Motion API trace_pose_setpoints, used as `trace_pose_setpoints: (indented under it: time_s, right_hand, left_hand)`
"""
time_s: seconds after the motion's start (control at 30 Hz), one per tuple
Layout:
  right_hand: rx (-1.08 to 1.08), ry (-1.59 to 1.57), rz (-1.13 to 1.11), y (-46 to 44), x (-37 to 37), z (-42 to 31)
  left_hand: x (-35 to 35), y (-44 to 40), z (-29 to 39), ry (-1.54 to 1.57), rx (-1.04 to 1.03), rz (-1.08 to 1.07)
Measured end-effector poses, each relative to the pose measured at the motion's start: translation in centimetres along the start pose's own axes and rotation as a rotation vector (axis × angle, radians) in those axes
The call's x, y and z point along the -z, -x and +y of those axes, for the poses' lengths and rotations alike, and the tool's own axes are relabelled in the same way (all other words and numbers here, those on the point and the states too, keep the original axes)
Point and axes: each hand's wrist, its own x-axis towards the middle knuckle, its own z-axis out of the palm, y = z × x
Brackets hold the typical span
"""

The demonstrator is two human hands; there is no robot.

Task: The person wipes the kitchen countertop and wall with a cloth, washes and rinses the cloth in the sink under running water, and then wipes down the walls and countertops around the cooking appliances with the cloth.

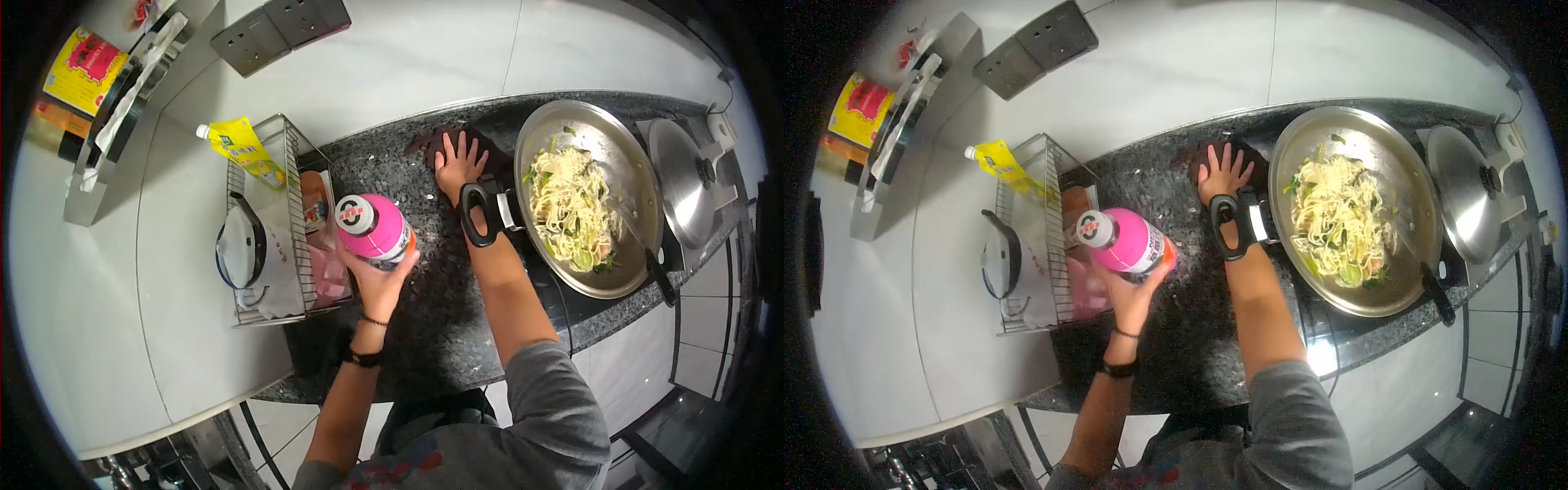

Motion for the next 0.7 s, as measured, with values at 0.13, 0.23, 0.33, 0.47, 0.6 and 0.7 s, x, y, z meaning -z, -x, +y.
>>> trace_pose_setpoints:
  time_s: [0.13,0.23,0.33,0.47,0.6,0.7]
  right_hand:
    - [0.025,-0.009,-0.038,0.6,1.2,0.1]
    - [0.119,-0.019,-0.033,3.0,3.3,0.3]
    - [0.146,-0.04,-0.137,5.7,6.1,0.2]
    - [0.14,-0.042,-0.239,11.5,10.4,-0.5]
    - [0.217,-0.015,-0.266,18.4,16.5,-0.9]
    - [0.242,-0.033,-0.349,23.6,21.0,-1.3]
  left_hand:
    - [-0.5,-1.6,0.0,0.046,0.087,-0.022]
    - [-0.4,-1.2,0.0,0.044,0.064,0.024]
    - [-0.3,0.4,0.1,0.015,0.003,0.065]
    - [0.8,4.9,1.9,0.026,-0.03,0.088]
    - [3.6,10.1,0.7,-0.005,-0.053,0.014]
    - [5.9,14.0,0.0,0.12,0.008,-0.014]
